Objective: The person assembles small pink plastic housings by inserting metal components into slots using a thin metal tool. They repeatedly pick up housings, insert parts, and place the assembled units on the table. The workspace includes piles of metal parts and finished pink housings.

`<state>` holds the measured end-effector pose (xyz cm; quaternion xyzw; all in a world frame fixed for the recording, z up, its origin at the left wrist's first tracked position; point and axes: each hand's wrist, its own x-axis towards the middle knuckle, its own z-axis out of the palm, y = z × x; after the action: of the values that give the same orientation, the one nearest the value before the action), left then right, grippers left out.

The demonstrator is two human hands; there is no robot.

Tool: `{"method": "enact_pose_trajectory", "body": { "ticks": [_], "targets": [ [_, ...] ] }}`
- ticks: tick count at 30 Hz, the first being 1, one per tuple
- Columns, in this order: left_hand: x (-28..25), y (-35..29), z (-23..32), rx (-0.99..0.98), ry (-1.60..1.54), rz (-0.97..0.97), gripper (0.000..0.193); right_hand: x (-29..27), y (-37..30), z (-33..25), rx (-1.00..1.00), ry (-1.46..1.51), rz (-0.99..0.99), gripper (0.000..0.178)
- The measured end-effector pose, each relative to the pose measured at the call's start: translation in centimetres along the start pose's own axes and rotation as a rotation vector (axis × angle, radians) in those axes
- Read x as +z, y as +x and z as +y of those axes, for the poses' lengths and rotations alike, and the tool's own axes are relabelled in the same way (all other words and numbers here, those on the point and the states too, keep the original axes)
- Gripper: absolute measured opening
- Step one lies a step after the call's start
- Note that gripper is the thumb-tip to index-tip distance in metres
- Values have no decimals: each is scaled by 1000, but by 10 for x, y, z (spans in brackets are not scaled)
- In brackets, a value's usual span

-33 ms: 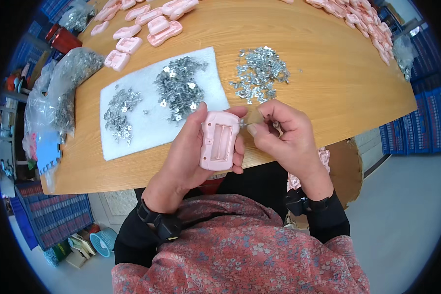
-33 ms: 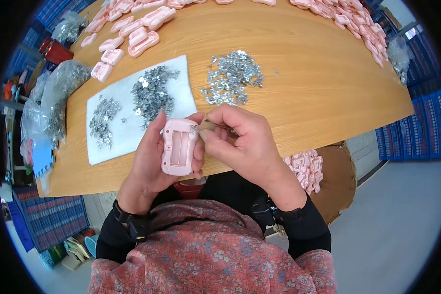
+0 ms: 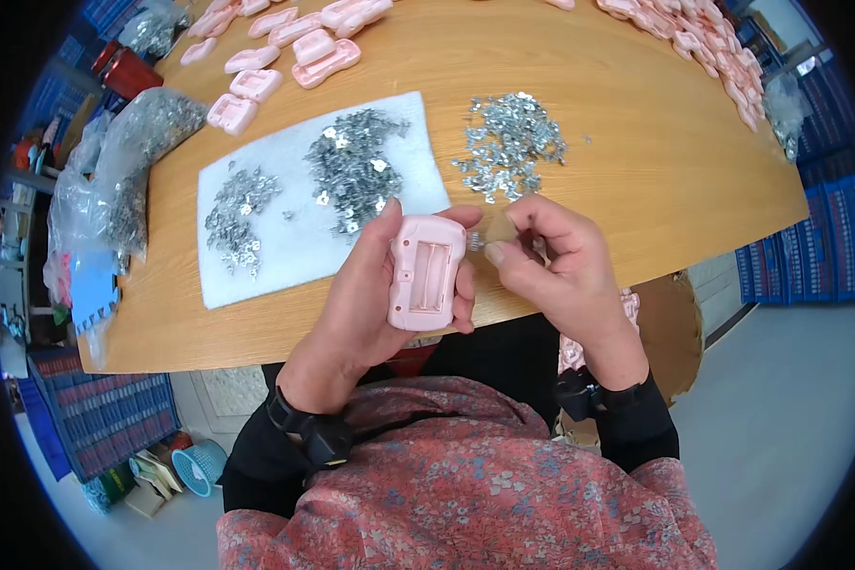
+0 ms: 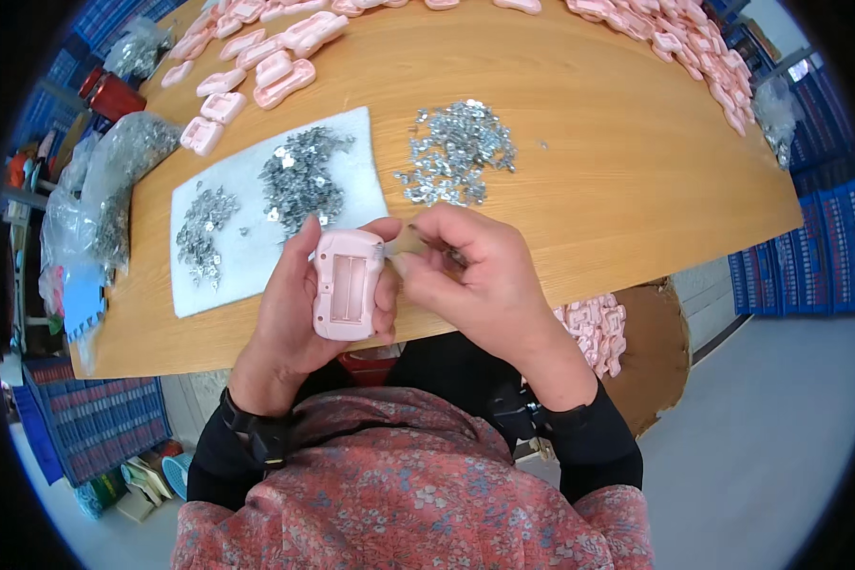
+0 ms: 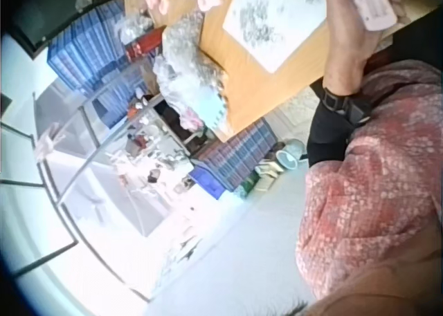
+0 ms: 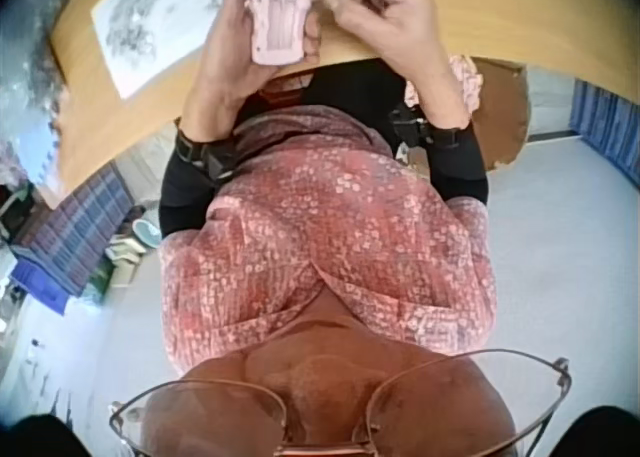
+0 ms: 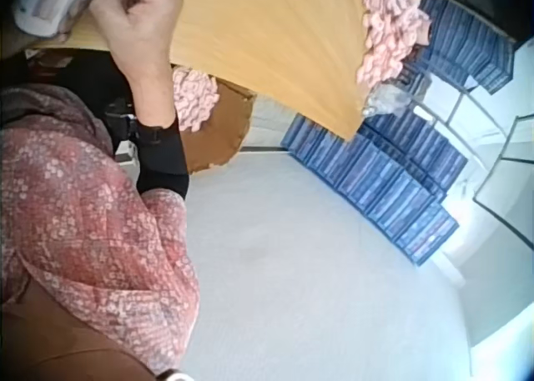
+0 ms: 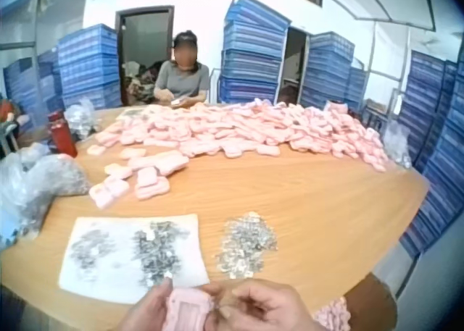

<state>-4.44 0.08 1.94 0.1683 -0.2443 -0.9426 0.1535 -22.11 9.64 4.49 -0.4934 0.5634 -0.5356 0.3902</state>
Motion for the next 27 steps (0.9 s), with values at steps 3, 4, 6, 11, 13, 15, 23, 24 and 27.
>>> {"method": "enact_pose_trajectory", "body": {
  "ticks": [3, 4, 6, 11, 13, 15, 23, 24, 27],
  "targets": [
    [-5, -6, 8, 277, 109, 107, 69, 6, -1, 4, 41, 42, -51, 4],
    [-5, -7, 11, 375, 121, 113, 68, 11, -3, 5, 79, 119, -91, 4],
    [-3, -9, 16, 566, 144, 122, 65, 24, -7, 3, 196, 304, -159, 4],
    [-1, -21, 20, 644, 167, 118, 49, 55, 1, 7, 373, 671, -199, 5],
    [-7, -31, 19, 613, 158, 71, 45, 57, 2, 11, 381, 680, -221, 7],
    [-11, -33, 18, 664, 91, 61, 45, 60, 2, 11, 375, 651, -242, 8],
    [-23, -41, 18, 577, 143, -34, 58, 52, 0, 24, 321, 619, -321, 8],
    [-20, -46, 23, 504, 104, -36, 59, 45, 0, 26, 242, 544, -333, 7],
    [-23, -49, 33, 171, 181, 82, 60, 25, 5, 17, 206, 348, -463, 8]
  ]
}}
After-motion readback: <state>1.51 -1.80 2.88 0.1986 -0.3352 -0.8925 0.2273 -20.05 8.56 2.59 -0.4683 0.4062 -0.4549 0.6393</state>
